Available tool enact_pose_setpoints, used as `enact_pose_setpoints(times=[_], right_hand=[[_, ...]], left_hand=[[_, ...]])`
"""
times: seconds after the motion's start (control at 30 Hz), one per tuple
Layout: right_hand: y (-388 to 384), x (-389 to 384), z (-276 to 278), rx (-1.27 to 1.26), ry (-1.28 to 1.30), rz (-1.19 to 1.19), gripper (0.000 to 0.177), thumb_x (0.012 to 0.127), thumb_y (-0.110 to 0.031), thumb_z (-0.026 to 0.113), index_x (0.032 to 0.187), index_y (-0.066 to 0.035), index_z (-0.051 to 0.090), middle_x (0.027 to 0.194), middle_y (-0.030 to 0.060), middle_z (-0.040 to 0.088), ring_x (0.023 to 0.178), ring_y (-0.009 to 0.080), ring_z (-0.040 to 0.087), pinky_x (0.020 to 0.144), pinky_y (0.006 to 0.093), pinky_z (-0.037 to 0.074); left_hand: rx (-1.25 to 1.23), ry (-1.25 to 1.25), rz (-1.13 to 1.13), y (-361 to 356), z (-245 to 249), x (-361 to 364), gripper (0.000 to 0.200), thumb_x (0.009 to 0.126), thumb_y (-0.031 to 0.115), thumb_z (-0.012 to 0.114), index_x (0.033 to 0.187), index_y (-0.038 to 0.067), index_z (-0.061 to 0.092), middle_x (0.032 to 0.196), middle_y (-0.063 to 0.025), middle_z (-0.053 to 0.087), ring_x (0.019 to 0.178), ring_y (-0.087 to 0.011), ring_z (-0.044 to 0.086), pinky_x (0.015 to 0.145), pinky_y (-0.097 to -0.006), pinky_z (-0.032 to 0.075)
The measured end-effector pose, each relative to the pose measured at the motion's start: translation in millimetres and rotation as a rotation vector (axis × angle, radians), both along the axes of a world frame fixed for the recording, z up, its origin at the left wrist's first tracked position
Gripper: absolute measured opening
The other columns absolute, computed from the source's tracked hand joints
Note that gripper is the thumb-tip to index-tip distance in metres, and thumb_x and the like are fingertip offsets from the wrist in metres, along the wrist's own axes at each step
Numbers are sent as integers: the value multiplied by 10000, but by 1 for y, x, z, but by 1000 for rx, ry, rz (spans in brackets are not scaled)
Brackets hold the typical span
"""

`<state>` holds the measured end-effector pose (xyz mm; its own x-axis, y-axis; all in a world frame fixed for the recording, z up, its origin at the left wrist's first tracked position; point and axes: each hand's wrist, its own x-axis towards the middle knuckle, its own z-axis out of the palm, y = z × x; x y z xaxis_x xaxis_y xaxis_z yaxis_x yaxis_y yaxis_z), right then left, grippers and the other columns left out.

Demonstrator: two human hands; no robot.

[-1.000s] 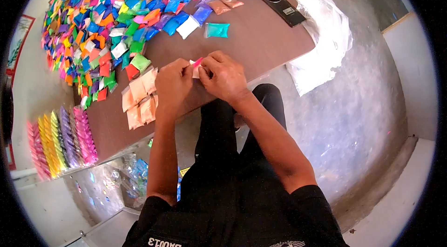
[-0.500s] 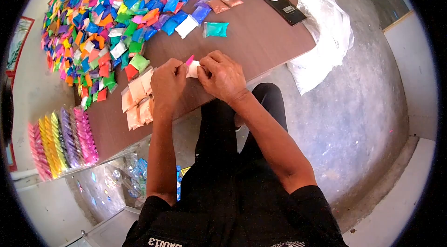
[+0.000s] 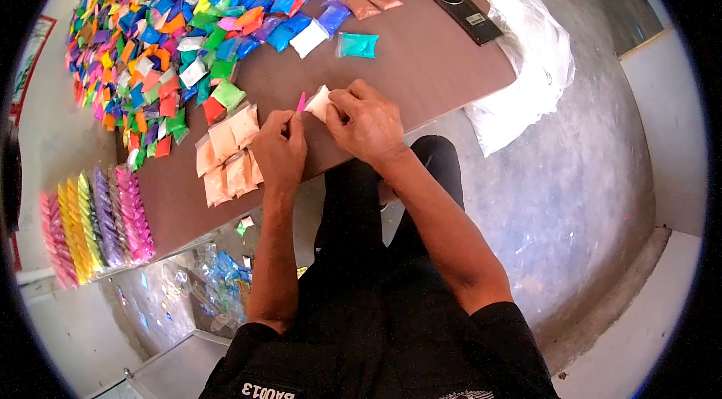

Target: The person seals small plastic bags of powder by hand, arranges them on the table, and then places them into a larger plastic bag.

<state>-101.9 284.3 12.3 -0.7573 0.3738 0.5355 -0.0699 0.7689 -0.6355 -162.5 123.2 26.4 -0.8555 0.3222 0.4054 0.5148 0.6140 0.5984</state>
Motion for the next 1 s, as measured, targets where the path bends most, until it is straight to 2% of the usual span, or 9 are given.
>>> enact_pose_setpoints(times=[0.07, 0.13, 0.47, 0.57, 0.63, 0.73, 0.87, 0.93, 1.0], right_hand=[[1, 1, 0, 0, -11, -10, 167, 843, -147, 775, 1004, -102, 779, 867, 49, 683, 726, 263, 703, 646, 367, 568], [0, 0, -2, -28, -13, -18, 165, 838, -149, 784, 994, -96, 779, 851, 47, 676, 687, 249, 693, 622, 357, 559], [1, -2, -4, -25, 43, -16, 135, 848, -153, 783, 965, -87, 770, 805, 45, 660, 638, 228, 674, 581, 353, 541], [-1, -1, -2, -74, 35, -18, 88, 839, -166, 765, 889, -99, 736, 800, 56, 622, 709, 293, 670, 623, 415, 545], [-1, -2, -3, -79, 15, -24, 91, 839, -166, 765, 887, -95, 734, 796, 55, 621, 710, 291, 669, 625, 416, 544], [1, -3, -6, -33, 67, -19, 115, 847, -141, 783, 948, -93, 757, 801, 43, 650, 637, 233, 668, 578, 356, 534], [2, -3, -6, -38, 79, -9, 107, 847, -142, 784, 939, -96, 757, 800, 43, 649, 638, 234, 668, 576, 359, 533], [2, -3, -7, -42, 75, -9, 100, 845, -139, 786, 928, -93, 753, 803, 43, 653, 642, 234, 669, 579, 361, 534], [2, -3, -8, -35, 72, -14, 95, 845, -135, 787, 920, -91, 750, 805, 46, 654, 644, 237, 670, 582, 361, 536]], left_hand=[[33, -20, -1, 6, 2, 8, 124, 971, 97, 696, 916, -14, 687, 768, -154, 678, 656, -236, 650, 630, -364, 502], [230, -79, -87, 13, 2, 18, 118, 970, 110, 681, 907, 16, 650, 807, -182, 677, 722, -381, 669, 636, -452, 503], [77, -28, 26, 16, -7, 12, 113, 967, 105, 682, 921, 10, 644, 811, -188, 671, 731, -395, 671, 641, -469, 501], [121, -27, -2, 17, 0, 17, 103, 965, 100, 700, 927, 8, 674, 778, -179, 662, 667, -316, 660, 623, -401, 497], [129, -1, -120, 19, 0, 21, 91, 961, 94, 697, 925, 14, 678, 781, -188, 663, 676, -334, 667, 622, -412, 497], [31, 17, -88, 17, 1, 17, 78, 954, 87, 692, 929, 15, 679, 787, -191, 665, 679, -350, 661, 626, -414, 496], [-80, 73, -52, 14, 6, -4, 83, 954, 91, 686, 927, 13, 677, 800, -190, 675, 698, -376, 663, 633, -420, 502], [-76, 59, -91, 15, 14, -9, 123, 942, 117, 667, 849, 49, 625, 803, -173, 663, 760, -410, 665, 646, -499, 502], [-40, 34, -159, 19, 15, -9, 126, 941, 128, 665, 851, 49, 627, 808, -173, 669, 769, -411, 668, 657, -506, 505]])
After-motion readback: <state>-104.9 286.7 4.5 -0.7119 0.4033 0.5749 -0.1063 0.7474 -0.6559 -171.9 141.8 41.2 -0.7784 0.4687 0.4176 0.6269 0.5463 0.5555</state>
